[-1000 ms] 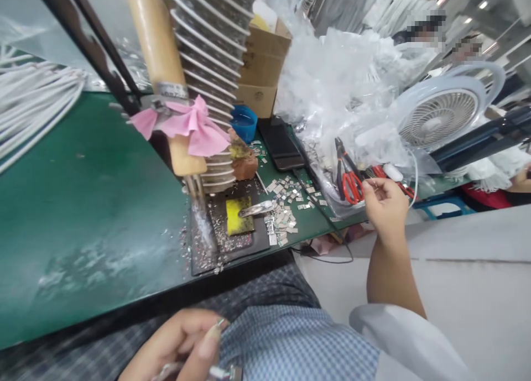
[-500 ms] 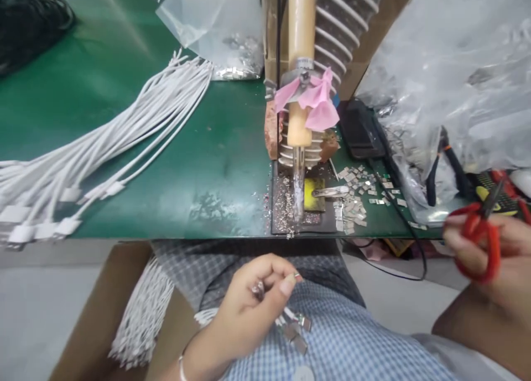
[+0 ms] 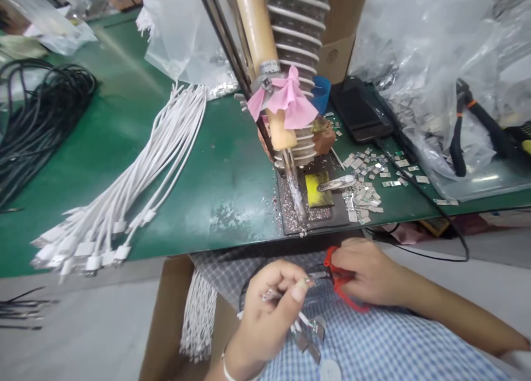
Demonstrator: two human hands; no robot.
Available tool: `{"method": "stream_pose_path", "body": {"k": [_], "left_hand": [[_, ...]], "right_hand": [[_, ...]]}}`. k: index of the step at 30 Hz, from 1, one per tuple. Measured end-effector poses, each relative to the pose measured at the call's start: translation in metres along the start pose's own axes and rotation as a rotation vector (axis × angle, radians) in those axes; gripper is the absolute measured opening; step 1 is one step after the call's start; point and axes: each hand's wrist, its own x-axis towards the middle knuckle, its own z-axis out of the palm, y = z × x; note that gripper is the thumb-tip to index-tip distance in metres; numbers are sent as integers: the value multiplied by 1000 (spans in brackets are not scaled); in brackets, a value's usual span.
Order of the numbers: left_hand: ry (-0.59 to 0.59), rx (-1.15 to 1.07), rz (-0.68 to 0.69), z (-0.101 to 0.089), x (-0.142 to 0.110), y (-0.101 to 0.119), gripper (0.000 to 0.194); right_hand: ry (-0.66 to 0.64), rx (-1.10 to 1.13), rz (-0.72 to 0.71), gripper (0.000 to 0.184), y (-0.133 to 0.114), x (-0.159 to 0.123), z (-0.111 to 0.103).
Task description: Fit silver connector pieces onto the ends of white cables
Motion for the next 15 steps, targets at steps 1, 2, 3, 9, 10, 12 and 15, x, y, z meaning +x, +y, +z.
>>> {"method": "stream_pose_path", "body": {"k": [1,2,3,9,10,12,15], "left_hand": [[1,-11,-2,0,0,0,12],[5,-21,-3,1,1,0,12],[7,-28,-4,1,1,0,12],[17,-38,-18,3,3,0,11],[23,-49,-21,3,3,0,12],[31,-69,-26,4,3,0,12],[51,-94,-33,4,3,1,12]], "right_hand": [[-7,1,-8,22,0,0,0],[-12,0,-10,22,0,0,0],[-15,-3,-13,22,0,0,1],[-5,-18,-26,23,1,0,5],[-4,-20,-29,23,1,0,5],[-10,-31,-29,23,1,-1,6],[-11,-46,-29,23,0,-2,7]]}}
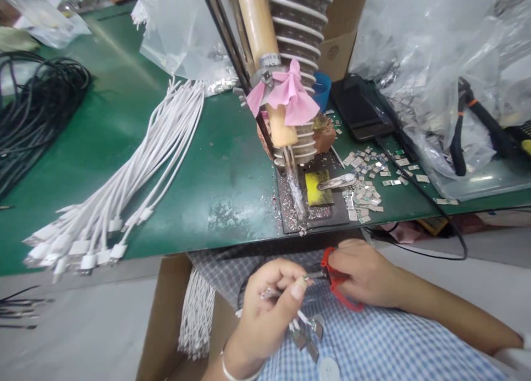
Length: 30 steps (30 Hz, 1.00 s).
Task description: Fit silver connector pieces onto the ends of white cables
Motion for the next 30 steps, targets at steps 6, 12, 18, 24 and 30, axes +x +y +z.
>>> {"method": "stream_pose_path", "body": {"k": [6,12,18,24,30], "left_hand": [[-68,-225,-50,0,2,0,9],[-110,-321,33,3,8,-2,2],[-18,-196,87,12,7,-1,5],[101,-159,-46,14,4,2,22],[107,-182,-83,13,6,0,25]], "right_hand": [[26,19,27,23,-3,0,6],[-58,425,252,36,-12,1,20],[-184,843,512,46,-17,-3,33],[2,382,195,31,-3,0,17],[59,133,77,32,5,1,15]]}}
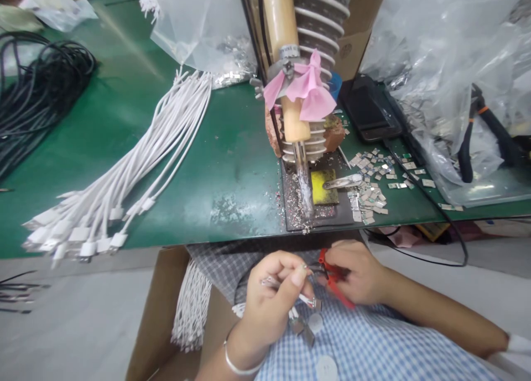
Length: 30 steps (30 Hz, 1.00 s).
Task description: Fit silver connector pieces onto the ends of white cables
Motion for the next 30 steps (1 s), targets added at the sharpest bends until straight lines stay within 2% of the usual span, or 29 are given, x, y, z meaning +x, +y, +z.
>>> {"method": "stream_pose_path", "body": {"k": [7,11,22,30], "left_hand": [[-95,4,6,-5,3,1,20],[-97,-10,4,-6,2,2,16],[-83,-34,-41,-5,2,5,16],[-61,-69,-39,1,2,7,17]], "right_hand": [[9,-105,-79,29,2,2,-4],[0,-143,-117,26,2,4,-9],[-36,-146,-114,22,5,3,-10],[3,-55,-26,25,3,-2,4]]}}
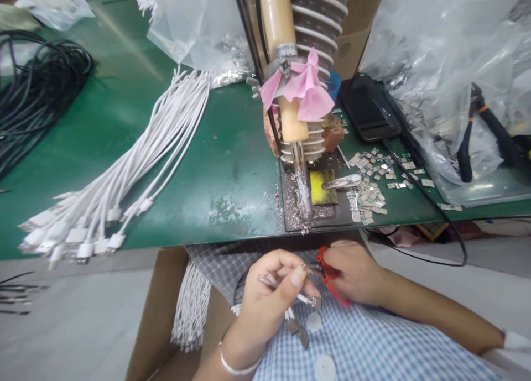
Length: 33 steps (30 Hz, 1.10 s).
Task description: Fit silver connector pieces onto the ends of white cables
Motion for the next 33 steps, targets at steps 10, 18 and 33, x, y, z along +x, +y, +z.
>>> {"method": "stream_pose_path", "body": {"k": [10,18,33], "left_hand": [[-7,4,129,0,4,-7,15],[130,68,60,8,0,-1,25],[66,161,125,6,1,-6,22]], "right_hand": [[-111,479,285,46,-17,-3,19],[33,150,42,34,-7,4,-2],[57,-9,-36,30,-4,5,-4]]}}
